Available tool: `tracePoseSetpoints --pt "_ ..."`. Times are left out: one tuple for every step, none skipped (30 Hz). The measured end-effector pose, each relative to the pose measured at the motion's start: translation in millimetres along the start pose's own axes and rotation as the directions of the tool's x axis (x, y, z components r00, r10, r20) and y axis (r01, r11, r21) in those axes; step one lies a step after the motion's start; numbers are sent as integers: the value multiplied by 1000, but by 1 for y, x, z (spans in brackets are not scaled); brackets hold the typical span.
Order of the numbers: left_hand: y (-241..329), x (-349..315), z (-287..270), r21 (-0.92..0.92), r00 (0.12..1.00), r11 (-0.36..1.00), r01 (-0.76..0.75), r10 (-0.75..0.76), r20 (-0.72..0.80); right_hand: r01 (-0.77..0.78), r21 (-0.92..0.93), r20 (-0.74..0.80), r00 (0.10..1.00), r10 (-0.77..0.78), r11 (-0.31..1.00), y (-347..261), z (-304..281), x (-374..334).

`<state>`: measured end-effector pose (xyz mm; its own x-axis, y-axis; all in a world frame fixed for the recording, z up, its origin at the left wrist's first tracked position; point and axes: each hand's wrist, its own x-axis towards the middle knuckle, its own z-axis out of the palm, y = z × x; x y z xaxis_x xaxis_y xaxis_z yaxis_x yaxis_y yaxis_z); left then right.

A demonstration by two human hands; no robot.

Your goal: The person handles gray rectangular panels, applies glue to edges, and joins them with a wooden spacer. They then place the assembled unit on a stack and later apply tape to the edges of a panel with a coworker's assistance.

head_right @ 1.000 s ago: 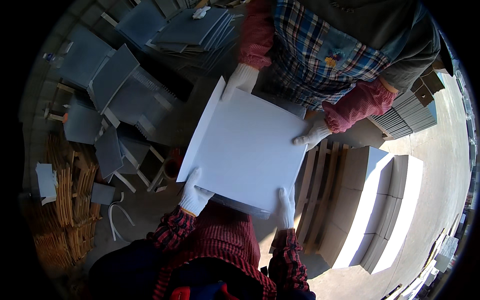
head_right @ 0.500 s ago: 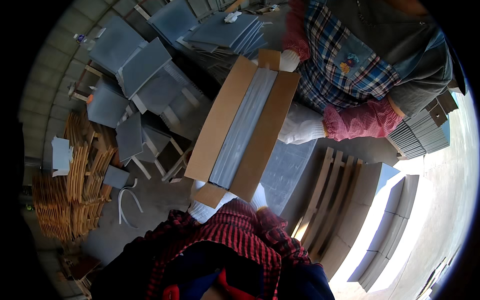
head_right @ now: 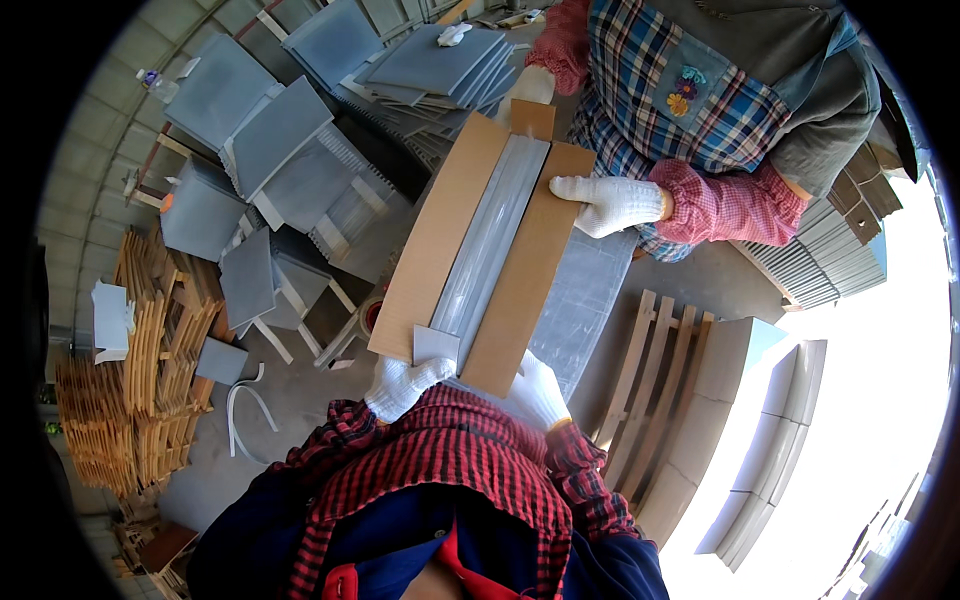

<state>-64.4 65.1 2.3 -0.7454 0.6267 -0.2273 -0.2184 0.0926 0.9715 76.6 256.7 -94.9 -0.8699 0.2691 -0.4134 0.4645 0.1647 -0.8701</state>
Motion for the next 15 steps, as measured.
tracePoseSetpoints --pt "3 0 8 -99 996 992 75 -78 -32 20 -4 -15 1000 -20 1000 1 -3 -1" --pt "4 0 14 -200 986 969 145 -159 -57 21 -19 -37 999 -21 1000 3 -5 0" --pt "0 1 16 -133 988 987 91 -106 -111 22 -32 -58 998 -24 999 6 -5 2" --pt "-2 1 16 -86 989 993 86 -96 -115 24 -45 -79 997 -27 999 7 -6 4" --pt "-4 2 16 -38 989 996 81 -85 -118 25 -70 -75 997 -31 997 9 -8 5" --pt "-1 2 17 12 990 997 79 -76 -122 27 -91 -70 997 -34 996 7 -9 4" --pt "2 2 21 127 978 986 -105 126 -169 29 -112 -64 997 -36 993 4 -10 4" --pt "6 4 27 246 926 929 -276 325 -191 31 -117 -50 998 -37 993 1 -11 3" --pt "13 5 30 364 837 828 -427 514 -188 34 -125 -36 999 -38 992 -3 -12 3" --pt "22 7 28 518 806 707 -481 590 -57 36 -131 -23 999 -40 991 -7 -13 3" --pt "31 11 23 642 768 554 -530 634 87 38 -136 -14 999 -40 990 -9 -13 3" --pt "38 15 16 733 727 373 -569 645 235 43 -139 -1 999 -44 989 -12 -13 3" --pt "41 20 9 733 724 301 -610 589 360 46 -145 12 999 -45 988 -18 -13 2" --pt "44 25 2 715 707 236 -659 520 479 24 -59 -16 1000 -25 998 -26 -14 -2" --pt "58 25 2 707 720 228 -670 431 543 4 27 -40 999 -3 1000 -42 -15 -9"
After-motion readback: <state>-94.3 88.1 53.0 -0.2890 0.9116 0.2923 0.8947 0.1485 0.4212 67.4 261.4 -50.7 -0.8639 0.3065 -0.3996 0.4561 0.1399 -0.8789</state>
